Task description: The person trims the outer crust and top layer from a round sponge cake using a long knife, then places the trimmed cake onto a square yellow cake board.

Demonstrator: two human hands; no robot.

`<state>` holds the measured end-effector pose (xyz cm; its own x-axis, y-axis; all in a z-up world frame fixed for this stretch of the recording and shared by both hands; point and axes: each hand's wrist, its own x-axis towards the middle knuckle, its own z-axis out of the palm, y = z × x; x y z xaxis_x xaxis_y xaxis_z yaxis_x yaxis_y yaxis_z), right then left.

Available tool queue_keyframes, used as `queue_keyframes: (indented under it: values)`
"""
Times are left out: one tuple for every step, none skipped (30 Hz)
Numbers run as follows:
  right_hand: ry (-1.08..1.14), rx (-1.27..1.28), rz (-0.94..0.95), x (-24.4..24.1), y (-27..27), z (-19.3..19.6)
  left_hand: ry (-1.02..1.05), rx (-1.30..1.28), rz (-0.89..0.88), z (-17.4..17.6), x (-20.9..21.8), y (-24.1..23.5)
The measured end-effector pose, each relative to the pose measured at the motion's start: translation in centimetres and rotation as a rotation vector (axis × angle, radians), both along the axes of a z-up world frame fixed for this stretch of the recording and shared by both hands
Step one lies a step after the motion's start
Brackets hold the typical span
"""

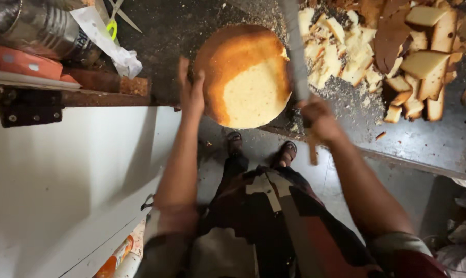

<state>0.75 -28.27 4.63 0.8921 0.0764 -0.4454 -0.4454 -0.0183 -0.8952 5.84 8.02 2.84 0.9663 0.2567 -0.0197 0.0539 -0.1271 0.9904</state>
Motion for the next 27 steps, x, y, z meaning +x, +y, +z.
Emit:
queue_keyframes:
  values:
    - [-0.026, 0.1, -0.003, -1.1, 1.9, -0.5, 0.021, -0.038, -0.034, -0.4, -0.3, -0.1]
    - [-0.053, 0.057, -0.004, -0.8, 3.1, -0.7, 0.036, -0.075, -0.064, -0.8, -0.3, -0.7]
    - [-0.079, 0.014, -0.004, 0.0, 3.9, -1.0, 0.051, -0.112, -0.095, -1.0, -0.3, -1.7]
    - [-0.109, -0.023, 0.001, 1.5, 4.5, -1.2, 0.068, -0.111, 0.061, -1.2, -2.1, -3.3]
    - [-0.061, 0.021, -0.04, 4.3, 3.6, -1.4, 0.084, -0.111, 0.218, -1.3, -4.9, -5.5]
    - [0.002, 0.06, -0.091, 7.0, 1.6, -1.4, 0.066, -0.118, 0.224, -1.2, -8.3, -7.7]
    - [0.066, 0.098, -0.141, 8.1, -0.1, -1.6, 0.049, -0.125, 0.231, -1.0, -10.4, -9.1]
    - [-0.034, 0.082, -0.108, 7.9, -1.3, -1.6, 0.009, 0.002, 0.243, -0.9, -9.8, -8.6]
    - [-0.133, 0.063, -0.075, 7.5, -2.2, -1.4, -0.033, 0.127, 0.256, -0.7, -8.9, -7.2]
    - [-0.225, 0.034, -0.051, 6.5, -3.1, -1.0, -0.068, 0.246, 0.258, -0.7, -8.2, -6.2]
    - [-0.096, 0.067, -0.124, 5.0, -2.9, -0.8, -0.041, 0.145, 0.145, -0.9, -6.4, -5.0]
    - [0.026, 0.108, -0.185, 3.4, -1.5, -0.8, -0.021, 0.05, 0.045, -1.0, -4.0, -3.7]
    - [0.148, 0.148, -0.246, 2.3, -0.7, -0.7, -0.001, -0.044, -0.055, -1.0, -2.8, -3.3]
    - [0.047, 0.161, -0.204, 2.3, -0.4, -0.7, 0.05, 0.023, -0.017, -0.9, -3.5, -4.0]
    - [-0.054, 0.172, -0.163, 2.5, 0.2, -1.1, 0.1, 0.092, 0.022, -0.6, -5.2, -5.1]
    - [-0.162, 0.187, -0.116, 3.0, 0.3, -1.4, 0.142, 0.165, 0.067, 0.1, -6.4, -6.0]
    - [-0.276, -0.168, -0.091, 3.2, -0.6, -1.4, 0.043, 0.326, 0.08, 1.1, -7.3, -6.9]
    - [-0.375, -0.524, -0.077, 2.7, -1.7, -1.4, -0.056, 0.489, 0.081, 2.2, -8.3, -7.7]
    - [-0.463, -0.883, -0.061, 2.0, -2.5, -1.5, -0.158, 0.649, 0.082, 3.3, -8.5, -8.3]
    - [-0.466, -0.999, -0.023, -0.1, -3.0, -1.8, -0.238, 0.709, -0.075, 4.1, -7.8, -9.1]
    - [-0.467, -1.114, 0.018, -2.4, -3.1, -2.0, -0.32, 0.764, -0.233, 4.6, -6.4, -10.0]
    - [-0.48, -1.228, 0.066, -3.9, -3.1, -1.9, -0.246, 0.877, -0.37, 4.9, -4.8, -12.3]
    - [-0.413, -1.202, 0.083, -5.2, -2.8, -1.7, -0.171, 0.99, -0.508, 5.1, -3.5, -15.1]
    - [-0.347, -1.169, 0.105, -6.8, -1.8, -1.5, -0.155, 1.023, -0.558, 5.2, -2.3, -17.5]
    - [-0.282, -1.135, 0.127, -8.2, -1.2, -1.0, -0.138, 1.056, -0.608, 5.3, -1.7, -19.4]
    - [-0.313, -1.131, 0.131, -8.8, -1.0, -0.6, -0.117, 1.086, -0.597, 5.4, -1.5, -20.3]
    - [-0.345, -1.127, 0.135, -9.1, -0.7, -0.3, -0.096, 1.116, -0.586, 5.4, -1.4, -21.1]
